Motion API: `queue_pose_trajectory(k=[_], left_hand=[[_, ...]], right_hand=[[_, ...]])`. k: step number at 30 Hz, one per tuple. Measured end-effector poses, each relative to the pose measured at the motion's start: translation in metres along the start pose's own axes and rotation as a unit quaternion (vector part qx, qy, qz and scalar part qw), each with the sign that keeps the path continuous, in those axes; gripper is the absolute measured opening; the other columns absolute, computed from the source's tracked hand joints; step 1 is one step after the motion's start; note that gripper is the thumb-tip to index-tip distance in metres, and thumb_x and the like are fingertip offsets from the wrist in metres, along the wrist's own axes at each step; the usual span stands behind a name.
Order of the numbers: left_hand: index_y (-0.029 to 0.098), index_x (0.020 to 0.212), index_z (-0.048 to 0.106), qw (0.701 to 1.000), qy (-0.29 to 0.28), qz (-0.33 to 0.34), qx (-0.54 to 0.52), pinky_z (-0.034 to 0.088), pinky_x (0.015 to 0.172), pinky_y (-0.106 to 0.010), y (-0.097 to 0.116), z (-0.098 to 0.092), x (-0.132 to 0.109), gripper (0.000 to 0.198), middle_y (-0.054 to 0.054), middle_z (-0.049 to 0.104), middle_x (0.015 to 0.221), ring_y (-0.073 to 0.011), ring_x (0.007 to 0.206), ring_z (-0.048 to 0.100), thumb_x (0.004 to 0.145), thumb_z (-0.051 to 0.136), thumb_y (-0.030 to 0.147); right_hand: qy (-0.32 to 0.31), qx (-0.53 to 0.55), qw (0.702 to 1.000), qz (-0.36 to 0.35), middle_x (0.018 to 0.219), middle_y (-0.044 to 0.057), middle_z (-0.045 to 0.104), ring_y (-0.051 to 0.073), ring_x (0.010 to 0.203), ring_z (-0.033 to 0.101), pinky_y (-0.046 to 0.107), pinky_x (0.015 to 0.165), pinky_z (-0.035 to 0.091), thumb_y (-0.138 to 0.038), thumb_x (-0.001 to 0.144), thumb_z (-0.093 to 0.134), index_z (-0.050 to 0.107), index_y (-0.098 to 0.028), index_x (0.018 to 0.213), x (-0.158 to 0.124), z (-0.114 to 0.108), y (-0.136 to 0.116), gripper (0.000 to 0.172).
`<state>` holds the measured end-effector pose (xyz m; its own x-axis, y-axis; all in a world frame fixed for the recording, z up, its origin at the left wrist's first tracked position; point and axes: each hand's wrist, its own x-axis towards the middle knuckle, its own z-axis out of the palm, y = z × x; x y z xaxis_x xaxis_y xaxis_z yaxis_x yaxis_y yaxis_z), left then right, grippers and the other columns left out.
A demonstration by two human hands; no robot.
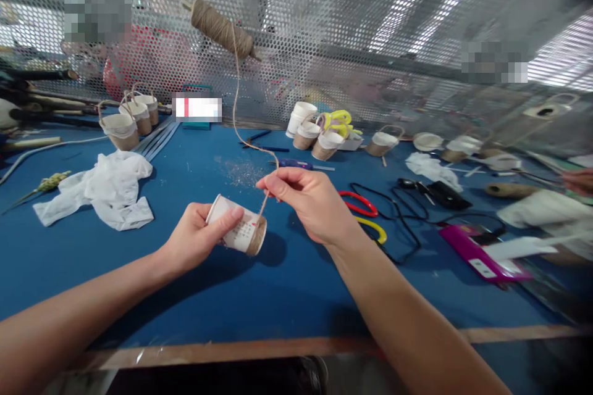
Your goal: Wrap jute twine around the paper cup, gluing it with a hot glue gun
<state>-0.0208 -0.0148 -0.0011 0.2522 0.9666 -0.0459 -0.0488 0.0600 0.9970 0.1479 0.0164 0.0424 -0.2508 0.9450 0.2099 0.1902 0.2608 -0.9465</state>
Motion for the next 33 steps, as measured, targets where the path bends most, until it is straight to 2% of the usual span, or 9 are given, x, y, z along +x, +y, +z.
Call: queue_pose_trajectory(k=[11,15,23,30,33], left_hand=[[0.011,0.06,0.067,0.999,0.016,0.043,0.025,0.04,0.041,-0.018,0.001,0.001,-0.005,0.035,-0.002,0.061,0.049,-0.0083,0.041,0.048,0.069,0.059,0.044],[0.012,0.054,0.064,0.995,0.01,0.083,0.05,0.04,0.039,-0.017,0.001,0.001,-0.008,0.032,-0.002,0.062,0.048,-0.0086,0.04,0.049,0.071,0.059,0.038],[0.014,0.054,0.061,0.98,-0.009,0.167,0.113,0.036,0.038,-0.016,0.003,-0.002,-0.009,0.027,-0.001,0.063,0.051,-0.0077,0.041,0.048,0.077,0.053,0.025],[0.014,0.048,0.054,0.956,-0.007,0.232,0.18,0.029,0.037,-0.017,0.004,-0.004,-0.011,0.032,0.004,0.045,0.041,-0.0055,0.038,0.033,0.079,0.051,0.022],[0.014,0.046,0.053,0.954,0.0,0.24,0.18,0.03,0.037,-0.017,0.003,-0.004,-0.011,0.033,0.004,0.045,0.041,-0.0054,0.039,0.033,0.078,0.052,0.022]], right_hand=[[0.005,-0.048,0.999,0.024,0.071,0.0,0.065,0.011,0.065,0.054,0.025,0.065,0.041,-0.032,0.074,0.059,0.065,-0.018,0.07,0.001,0.002,0.008,0.015],[-0.01,-0.043,0.998,0.039,0.07,0.001,0.065,0.012,0.066,0.055,0.025,0.065,0.041,-0.034,0.073,0.059,0.064,-0.017,0.07,-0.001,0.004,0.011,0.017],[-0.019,-0.062,0.997,0.047,0.068,0.001,0.062,0.012,0.064,0.052,0.026,0.062,0.039,-0.037,0.075,0.056,0.063,-0.016,0.07,-0.004,0.006,0.016,0.023],[-0.045,-0.085,0.994,0.049,0.066,0.001,0.059,0.01,0.06,0.048,0.024,0.058,0.036,-0.037,0.077,0.054,0.063,-0.014,0.071,-0.006,0.008,0.018,0.025],[-0.057,-0.078,0.994,0.06,0.063,0.0,0.057,0.01,0.057,0.047,0.024,0.055,0.035,-0.038,0.077,0.053,0.063,-0.014,0.071,-0.007,0.01,0.019,0.027]])
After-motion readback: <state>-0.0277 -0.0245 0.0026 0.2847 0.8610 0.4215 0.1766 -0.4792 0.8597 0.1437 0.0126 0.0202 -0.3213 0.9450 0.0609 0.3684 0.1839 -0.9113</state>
